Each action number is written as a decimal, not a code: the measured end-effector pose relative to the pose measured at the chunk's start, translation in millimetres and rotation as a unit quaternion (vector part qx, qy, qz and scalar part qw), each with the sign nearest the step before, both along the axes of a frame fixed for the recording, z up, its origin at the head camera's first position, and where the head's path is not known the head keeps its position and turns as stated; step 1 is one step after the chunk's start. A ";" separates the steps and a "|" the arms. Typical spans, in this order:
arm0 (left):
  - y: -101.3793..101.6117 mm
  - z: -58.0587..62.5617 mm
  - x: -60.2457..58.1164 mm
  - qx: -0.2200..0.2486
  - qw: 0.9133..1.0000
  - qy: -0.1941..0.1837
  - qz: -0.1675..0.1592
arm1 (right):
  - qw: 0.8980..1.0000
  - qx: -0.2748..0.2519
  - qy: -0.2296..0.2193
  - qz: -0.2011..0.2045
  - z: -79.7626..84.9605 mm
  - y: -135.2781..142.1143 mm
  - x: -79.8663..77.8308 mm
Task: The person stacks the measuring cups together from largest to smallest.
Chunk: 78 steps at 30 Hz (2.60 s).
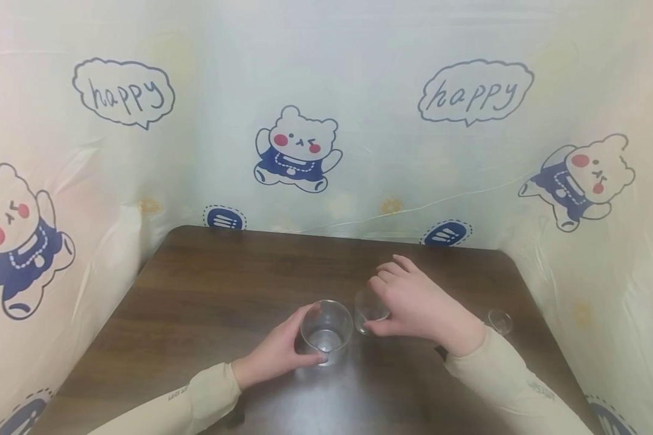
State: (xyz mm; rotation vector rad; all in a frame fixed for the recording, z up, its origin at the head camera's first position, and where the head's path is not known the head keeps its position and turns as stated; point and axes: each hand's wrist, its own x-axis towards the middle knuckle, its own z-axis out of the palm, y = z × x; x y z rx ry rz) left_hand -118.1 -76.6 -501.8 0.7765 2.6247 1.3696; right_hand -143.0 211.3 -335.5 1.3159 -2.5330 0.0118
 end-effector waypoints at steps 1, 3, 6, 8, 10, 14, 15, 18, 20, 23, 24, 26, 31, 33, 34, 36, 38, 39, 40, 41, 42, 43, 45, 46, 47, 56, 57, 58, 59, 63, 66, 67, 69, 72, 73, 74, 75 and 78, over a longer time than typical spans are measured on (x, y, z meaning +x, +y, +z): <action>-0.1 0.0 0.0 0.000 1.000 -0.001 0.000 | 1.000 0.000 0.001 0.002 0.2 -1.6 -0.4; -0.4 0.0 0.1 0.001 1.000 -0.002 -0.001 | 1.000 0.000 0.005 0.005 1.1 -4.6 -1.0; 0.0 -0.6 0.6 0.001 1.000 -0.008 -0.001 | 1.000 -0.001 0.009 0.009 2.8 -7.5 -1.0; 0.2 -1.0 0.7 0.002 1.000 -0.011 -0.002 | 1.000 0.000 0.010 0.011 4.5 -9.2 -0.9; 0.4 -1.1 0.6 0.001 1.000 -0.013 -0.001 | 1.000 0.000 0.008 0.011 5.8 -11.2 -1.2; 0.8 -0.6 -0.2 -0.002 1.000 -0.010 0.000 | 1.000 0.003 -0.001 0.011 7.0 -15.9 -3.1; 0.9 -0.5 -0.4 -0.003 1.000 -0.008 0.001 | 1.000 0.005 -0.003 0.011 7.0 -17.3 -3.8; 1.1 0.4 -0.4 -0.007 1.000 -0.007 0.002 | 1.000 0.007 -0.009 0.012 6.5 -21.4 -5.8; 0.9 0.8 0.0 -0.008 1.000 -0.007 0.002 | 1.000 0.007 -0.013 0.015 6.2 -24.5 -6.9; 0.4 1.5 0.3 -0.010 1.000 -0.006 0.002 | 1.000 0.005 -0.017 0.021 5.4 -28.9 -8.9; 0.3 1.9 0.2 -0.011 1.000 -0.007 0.001 | 1.000 0.005 -0.019 0.023 5.3 -30.3 -9.6; 0.0 2.9 0.1 -0.012 1.000 -0.009 0.000 | 0.999 0.008 -0.023 0.025 5.0 -33.1 -11.2; 0.1 5.3 -0.5 -0.019 1.000 -0.011 -0.004 | 0.999 0.020 -0.029 0.029 3.9 -38.4 -12.6; 0.1 5.4 -0.4 -0.023 1.000 -0.010 -0.003 | 0.999 0.023 -0.029 0.032 2.8 -40.6 -12.7; 0.1 5.3 -0.2 -0.024 1.000 -0.010 -0.002 | 0.999 0.024 -0.028 0.034 2.4 -42.0 -12.5; 0.2 5.2 0.1 -0.024 1.000 -0.012 0.001 | 0.999 0.027 -0.026 0.039 0.9 -44.7 -12.5; 0.2 5.0 0.5 -0.025 1.000 -0.015 0.003 | 0.998 0.031 -0.022 0.044 -0.3 -47.3 -12.4; 0.3 5.0 0.6 -0.025 1.000 -0.015 0.003 | 0.998 0.033 -0.021 0.045 -0.7 -48.7 -12.4; 0.3 4.9 0.6 -0.025 1.000 -0.016 0.003 | 0.998 0.034 -0.019 0.047 -1.4 -49.9 -12.4; 0.3 4.7 0.5 -0.024 1.000 -0.016 0.003 | 0.998 0.037 -0.019 0.047 -2.1 -51.0 -12.5; 0.3 4.5 0.4 -0.025 1.000 -0.016 0.003 | 0.998 0.040 -0.018 0.047 -2.7 -52.1 -12.6; 0.2 4.3 0.2 -0.025 1.000 -0.015 0.002 | 0.998 0.042 -0.018 0.047 -3.5 -53.2 -12.8; 0.2 4.3 -0.1 -0.026 1.000 -0.014 0.001 | 0.998 0.048 -0.017 0.047 -4.9 -55.3 -13.1; 0.2 4.2 -0.3 -0.028 1.000 -0.013 0.000 | 0.997 0.052 -0.017 0.048 -5.8 -56.3 -13.4; 0.2 4.3 -0.4 -0.029 1.000 -0.013 0.000 | 0.997 0.055 -0.017 0.049 -6.6 -57.4 -13.6; -0.1 5.2 -0.3 -0.024 1.000 -0.009 0.003 | 0.993 0.097 -0.008 0.061 -13.4 -69.1 -14.6; -0.1 5.0 -0.1 -0.024 1.000 -0.010 0.004 | 0.993 0.102 -0.005 0.061 -14.5 -70.1 -14.5; -0.2 4.9 0.1 -0.024 1.000 -0.009 0.004 | 0.992 0.106 -0.003 0.062 -15.8 -71.0 -14.4; -0.2 4.7 0.3 -0.023 1.000 -0.009 0.003 | 0.992 0.110 -0.001 0.062 -17.2 -71.7 -14.3; -0.1 4.5 0.2 -0.022 1.000 -0.007 0.004 | 0.990 0.126 0.006 0.062 -23.5 -74.2 -13.9; 0.0 4.9 -0.1 -0.025 1.000 -0.008 0.004 | 0.989 0.134 0.006 0.061 -28.6 -75.2 -14.1; 0.1 5.1 -0.1 -0.026 1.000 -0.010 0.004 | 0.989 0.136 0.005 0.061 -30.2 -75.6 -14.1; 0.2 5.7 -0.3 -0.028 1.000 -0.012 0.003 | 0.988 0.140 0.005 0.062 -33.0 -76.3 -14.1; 0.2 5.7 -0.7 -0.028 0.999 -0.017 0.000 | 0.987 0.148 0.000 0.062 -37.8 -77.8 -14.3; 0.2 5.8 -0.8 -0.028 0.999 -0.018 0.000 | 0.987 0.150 -0.001 0.062 -39.4 -78.4 -14.5; 0.3 5.9 -1.0 -0.027 0.999 -0.019 0.000 | 0.986 0.154 -0.002 0.061 -41.0 -79.0 -14.8; 0.3 5.8 -1.1 -0.027 0.999 -0.019 -0.001 | 0.986 0.156 -0.004 0.061 -42.7 -79.5 -15.0; 0.6 5.9 -1.7 -0.027 0.999 -0.019 -0.001 | 0.985 0.163 -0.003 0.061 -46.4 -81.1 -15.2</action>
